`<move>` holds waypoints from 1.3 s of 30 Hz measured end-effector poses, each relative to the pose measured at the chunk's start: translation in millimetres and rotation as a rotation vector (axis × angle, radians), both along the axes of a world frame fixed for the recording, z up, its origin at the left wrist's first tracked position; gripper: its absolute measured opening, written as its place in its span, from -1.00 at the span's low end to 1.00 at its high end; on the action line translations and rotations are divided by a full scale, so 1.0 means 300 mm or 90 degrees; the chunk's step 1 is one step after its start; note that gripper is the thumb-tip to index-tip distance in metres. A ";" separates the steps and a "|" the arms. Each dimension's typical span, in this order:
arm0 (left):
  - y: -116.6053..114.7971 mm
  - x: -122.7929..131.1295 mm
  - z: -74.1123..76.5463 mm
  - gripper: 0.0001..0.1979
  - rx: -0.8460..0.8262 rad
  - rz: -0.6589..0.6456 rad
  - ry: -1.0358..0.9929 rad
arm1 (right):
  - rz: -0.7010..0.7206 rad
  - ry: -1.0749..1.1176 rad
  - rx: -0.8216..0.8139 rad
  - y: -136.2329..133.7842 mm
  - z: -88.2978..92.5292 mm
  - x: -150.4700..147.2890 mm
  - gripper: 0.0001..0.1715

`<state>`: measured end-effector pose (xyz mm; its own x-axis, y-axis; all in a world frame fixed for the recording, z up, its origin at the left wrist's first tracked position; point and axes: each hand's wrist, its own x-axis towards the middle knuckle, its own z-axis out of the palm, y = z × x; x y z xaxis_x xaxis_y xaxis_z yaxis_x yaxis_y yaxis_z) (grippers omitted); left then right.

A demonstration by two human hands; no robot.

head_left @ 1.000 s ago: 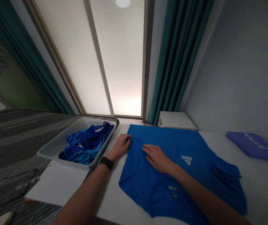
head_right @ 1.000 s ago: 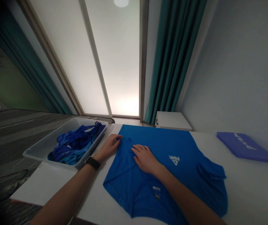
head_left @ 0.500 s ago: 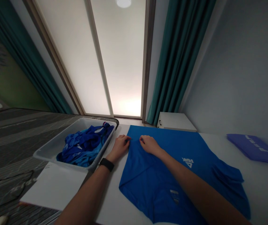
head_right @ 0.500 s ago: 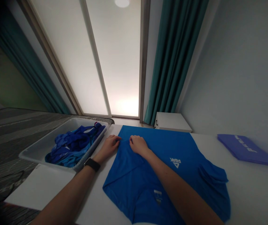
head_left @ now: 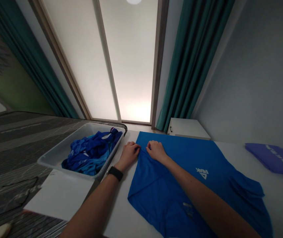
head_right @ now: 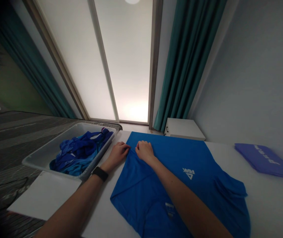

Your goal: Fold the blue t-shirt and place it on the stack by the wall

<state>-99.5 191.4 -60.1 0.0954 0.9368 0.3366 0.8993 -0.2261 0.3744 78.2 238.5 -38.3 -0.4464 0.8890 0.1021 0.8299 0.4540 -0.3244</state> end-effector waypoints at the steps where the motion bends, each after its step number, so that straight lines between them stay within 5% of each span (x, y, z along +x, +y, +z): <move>1: -0.001 0.001 0.001 -0.80 0.002 0.004 -0.002 | 0.002 0.006 -0.001 -0.001 0.000 -0.002 -0.84; 20: -0.011 0.013 0.014 -0.85 -0.002 0.004 -0.016 | 0.093 -0.015 0.105 -0.029 -0.021 0.036 -0.77; 30: -0.005 0.003 0.003 -0.82 -0.002 -0.010 -0.033 | 0.028 0.037 0.083 -0.005 -0.008 0.061 -0.73; 39: -0.011 0.005 0.016 -0.82 0.003 -0.014 -0.048 | 0.109 -0.021 0.110 -0.023 -0.022 0.055 -0.75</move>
<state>-98.0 188.2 -55.3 0.0893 0.9330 0.3486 0.8634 -0.2470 0.4400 94.7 231.5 -44.8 -0.5942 0.7710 0.2292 0.7452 0.6349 -0.2038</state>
